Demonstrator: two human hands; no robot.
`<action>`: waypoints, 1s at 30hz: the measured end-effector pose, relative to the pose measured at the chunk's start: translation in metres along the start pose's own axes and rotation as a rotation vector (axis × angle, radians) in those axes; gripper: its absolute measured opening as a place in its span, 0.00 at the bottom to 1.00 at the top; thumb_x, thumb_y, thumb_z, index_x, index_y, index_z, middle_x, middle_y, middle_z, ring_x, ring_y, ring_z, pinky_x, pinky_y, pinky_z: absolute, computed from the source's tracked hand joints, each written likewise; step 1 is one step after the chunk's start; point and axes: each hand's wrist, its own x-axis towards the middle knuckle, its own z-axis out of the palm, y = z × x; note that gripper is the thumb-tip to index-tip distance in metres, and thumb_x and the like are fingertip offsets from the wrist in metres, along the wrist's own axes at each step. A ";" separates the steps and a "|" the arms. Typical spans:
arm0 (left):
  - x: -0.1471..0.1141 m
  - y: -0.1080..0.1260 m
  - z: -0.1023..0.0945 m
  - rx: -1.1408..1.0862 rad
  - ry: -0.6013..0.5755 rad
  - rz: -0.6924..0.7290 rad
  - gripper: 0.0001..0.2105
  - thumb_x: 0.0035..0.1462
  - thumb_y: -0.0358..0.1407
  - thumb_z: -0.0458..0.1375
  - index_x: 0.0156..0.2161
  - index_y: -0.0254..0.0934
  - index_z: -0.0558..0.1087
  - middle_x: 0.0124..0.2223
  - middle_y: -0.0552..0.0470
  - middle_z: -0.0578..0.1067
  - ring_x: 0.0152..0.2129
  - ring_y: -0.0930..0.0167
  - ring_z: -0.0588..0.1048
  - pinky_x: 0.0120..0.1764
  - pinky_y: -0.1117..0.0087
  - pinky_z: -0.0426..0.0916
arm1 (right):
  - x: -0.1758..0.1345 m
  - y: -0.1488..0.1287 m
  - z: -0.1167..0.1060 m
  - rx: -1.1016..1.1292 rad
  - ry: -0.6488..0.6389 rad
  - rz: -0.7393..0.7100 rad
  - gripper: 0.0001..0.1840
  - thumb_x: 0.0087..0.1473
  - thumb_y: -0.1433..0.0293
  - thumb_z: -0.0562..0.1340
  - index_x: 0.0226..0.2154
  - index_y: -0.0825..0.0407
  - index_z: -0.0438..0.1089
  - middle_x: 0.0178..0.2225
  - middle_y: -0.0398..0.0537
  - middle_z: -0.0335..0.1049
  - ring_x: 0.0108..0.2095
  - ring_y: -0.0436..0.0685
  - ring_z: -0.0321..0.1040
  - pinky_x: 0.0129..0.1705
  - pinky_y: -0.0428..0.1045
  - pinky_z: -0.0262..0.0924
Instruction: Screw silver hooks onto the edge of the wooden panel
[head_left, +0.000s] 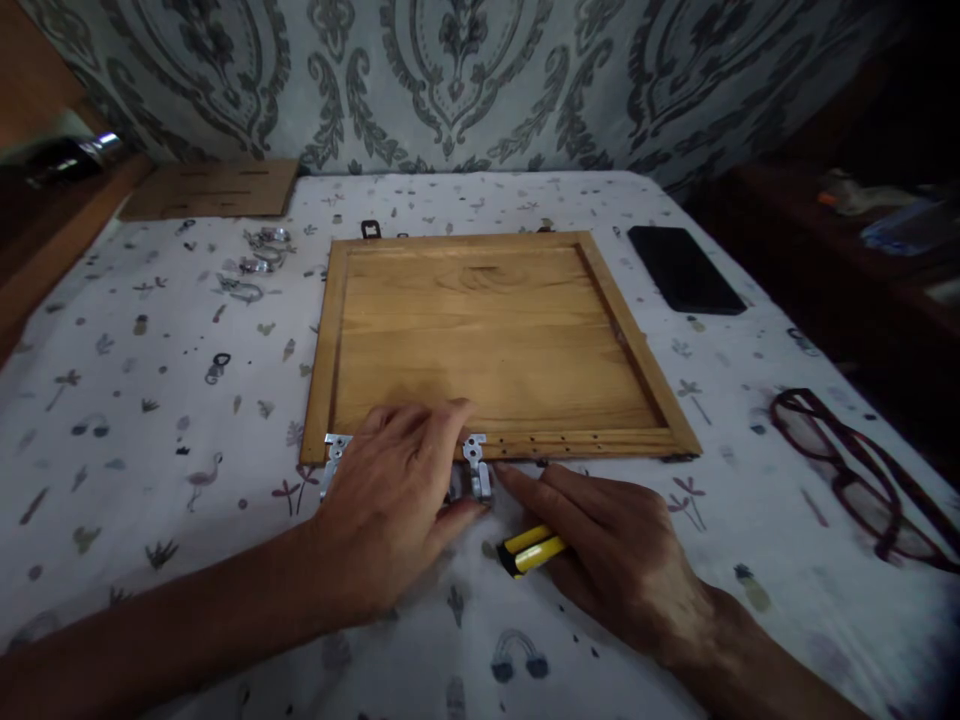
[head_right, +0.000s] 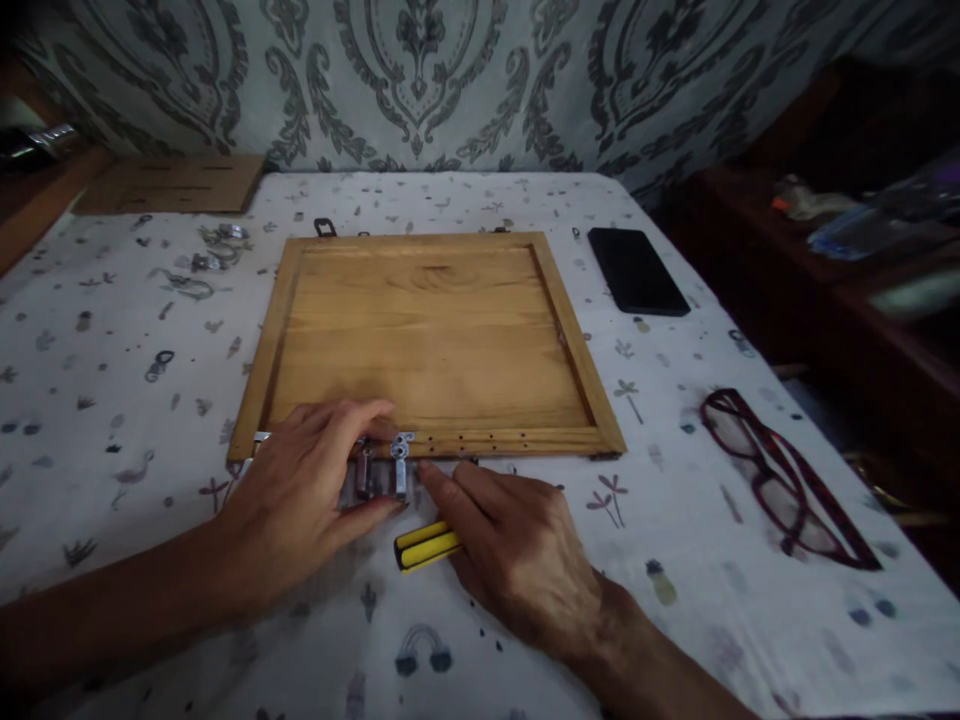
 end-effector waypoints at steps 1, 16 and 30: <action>0.000 0.000 0.000 -0.003 0.006 0.003 0.30 0.52 0.30 0.67 0.56 0.39 0.57 0.46 0.47 0.79 0.43 0.58 0.78 0.45 0.53 0.73 | -0.001 0.000 0.001 0.003 0.001 0.001 0.20 0.58 0.80 0.53 0.51 0.56 0.68 0.26 0.43 0.69 0.20 0.50 0.61 0.22 0.46 0.60; -0.001 -0.002 0.003 -0.018 0.006 0.012 0.33 0.51 0.30 0.68 0.58 0.38 0.56 0.47 0.45 0.78 0.44 0.57 0.77 0.46 0.52 0.72 | 0.009 -0.003 -0.005 -0.007 -0.062 -0.026 0.30 0.57 0.83 0.51 0.62 0.58 0.63 0.25 0.41 0.69 0.21 0.51 0.64 0.21 0.46 0.59; -0.002 -0.002 0.004 -0.059 0.027 0.001 0.31 0.52 0.31 0.68 0.58 0.39 0.59 0.46 0.46 0.78 0.44 0.57 0.77 0.47 0.52 0.71 | 0.008 -0.004 -0.004 -0.020 -0.081 -0.038 0.19 0.61 0.82 0.51 0.49 0.61 0.71 0.27 0.46 0.74 0.24 0.52 0.69 0.22 0.47 0.64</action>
